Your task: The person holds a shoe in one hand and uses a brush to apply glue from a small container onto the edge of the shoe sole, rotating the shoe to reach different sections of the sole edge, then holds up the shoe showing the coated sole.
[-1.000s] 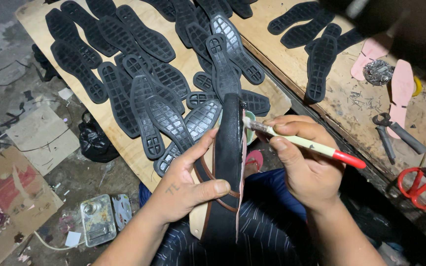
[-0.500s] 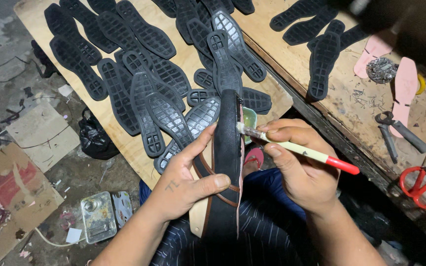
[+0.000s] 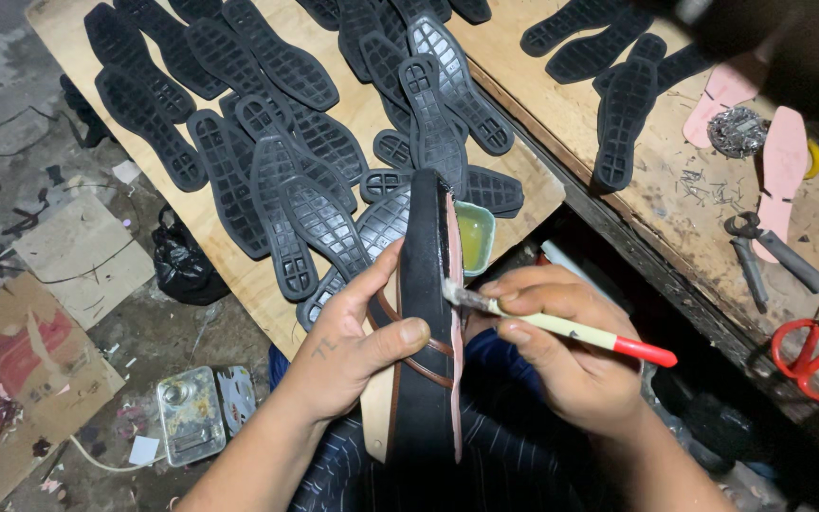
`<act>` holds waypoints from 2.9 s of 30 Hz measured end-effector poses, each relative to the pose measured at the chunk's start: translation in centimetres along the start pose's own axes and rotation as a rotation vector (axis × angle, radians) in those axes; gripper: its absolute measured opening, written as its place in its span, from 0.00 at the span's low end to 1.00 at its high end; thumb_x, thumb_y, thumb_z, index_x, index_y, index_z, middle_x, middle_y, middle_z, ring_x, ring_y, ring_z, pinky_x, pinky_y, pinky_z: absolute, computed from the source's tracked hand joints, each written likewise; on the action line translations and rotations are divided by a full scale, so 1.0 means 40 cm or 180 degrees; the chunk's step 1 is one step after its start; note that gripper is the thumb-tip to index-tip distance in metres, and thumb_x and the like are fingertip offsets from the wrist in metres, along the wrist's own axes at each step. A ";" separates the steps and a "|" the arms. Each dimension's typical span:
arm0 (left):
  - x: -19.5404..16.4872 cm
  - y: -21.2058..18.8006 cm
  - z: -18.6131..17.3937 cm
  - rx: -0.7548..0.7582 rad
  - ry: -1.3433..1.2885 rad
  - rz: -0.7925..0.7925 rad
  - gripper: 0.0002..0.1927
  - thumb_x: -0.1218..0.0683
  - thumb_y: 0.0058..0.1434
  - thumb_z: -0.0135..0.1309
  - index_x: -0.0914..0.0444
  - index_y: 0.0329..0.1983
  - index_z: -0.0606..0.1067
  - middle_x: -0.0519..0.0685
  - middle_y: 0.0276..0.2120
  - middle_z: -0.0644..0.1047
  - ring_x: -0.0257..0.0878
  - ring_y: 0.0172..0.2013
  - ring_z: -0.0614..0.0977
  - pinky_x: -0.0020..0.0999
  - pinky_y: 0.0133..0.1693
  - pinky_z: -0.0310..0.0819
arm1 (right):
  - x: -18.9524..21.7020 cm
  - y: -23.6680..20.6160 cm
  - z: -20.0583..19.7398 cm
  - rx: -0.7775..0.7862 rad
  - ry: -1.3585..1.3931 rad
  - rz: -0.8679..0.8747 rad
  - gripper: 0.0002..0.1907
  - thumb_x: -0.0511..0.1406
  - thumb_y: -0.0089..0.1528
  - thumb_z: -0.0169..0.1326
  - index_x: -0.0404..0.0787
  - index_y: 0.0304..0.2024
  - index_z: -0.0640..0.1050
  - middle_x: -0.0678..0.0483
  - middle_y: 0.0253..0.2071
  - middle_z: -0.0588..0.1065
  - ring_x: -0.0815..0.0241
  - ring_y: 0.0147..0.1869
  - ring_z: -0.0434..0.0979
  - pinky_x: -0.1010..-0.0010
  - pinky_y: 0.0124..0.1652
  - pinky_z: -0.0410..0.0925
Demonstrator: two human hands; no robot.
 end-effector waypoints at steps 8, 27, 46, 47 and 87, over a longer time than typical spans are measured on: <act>-0.013 -0.006 0.016 0.0229 0.0196 0.0187 0.47 0.55 0.57 0.64 0.70 0.77 0.57 0.50 0.68 0.70 0.37 0.66 0.71 0.34 0.67 0.62 | -0.026 0.038 -0.045 -0.0412 0.0430 0.0076 0.09 0.24 0.70 0.53 0.33 0.52 0.73 0.44 0.55 0.74 0.56 0.54 0.79 0.63 0.61 0.74; -0.007 -0.002 0.017 0.0028 0.0102 -0.0047 0.46 0.56 0.57 0.62 0.67 0.78 0.57 0.50 0.63 0.73 0.37 0.60 0.75 0.35 0.63 0.67 | -0.044 0.052 -0.026 -0.0219 0.0594 0.0056 0.07 0.26 0.71 0.53 0.34 0.51 0.73 0.44 0.52 0.74 0.56 0.58 0.76 0.65 0.62 0.70; 0.013 0.001 0.017 -0.0119 -0.0313 -0.0272 0.43 0.56 0.60 0.57 0.66 0.78 0.55 0.54 0.61 0.74 0.39 0.57 0.77 0.34 0.57 0.73 | -0.042 0.025 -0.010 -0.0034 0.0576 0.0169 0.08 0.25 0.69 0.52 0.33 0.51 0.74 0.43 0.52 0.75 0.56 0.56 0.76 0.64 0.61 0.71; 0.015 0.001 0.017 -0.0131 -0.0366 -0.0303 0.43 0.55 0.61 0.57 0.65 0.78 0.56 0.55 0.61 0.74 0.40 0.56 0.78 0.35 0.56 0.73 | -0.042 0.024 -0.009 -0.0024 0.0586 0.0174 0.08 0.25 0.69 0.52 0.33 0.51 0.74 0.42 0.51 0.75 0.56 0.56 0.76 0.64 0.61 0.71; 0.020 -0.001 0.016 -0.0057 -0.0592 -0.0189 0.43 0.51 0.63 0.59 0.64 0.79 0.55 0.54 0.58 0.75 0.39 0.54 0.79 0.35 0.56 0.75 | -0.040 0.012 0.010 -0.0064 0.0643 0.0197 0.07 0.25 0.69 0.51 0.33 0.50 0.73 0.41 0.52 0.75 0.56 0.54 0.77 0.64 0.56 0.74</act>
Point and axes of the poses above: each hand's wrist, its own y-axis towards the middle knuckle, its own z-axis out of the palm, x = y × z, the point moved 6 cm from there along y, towards the middle knuckle
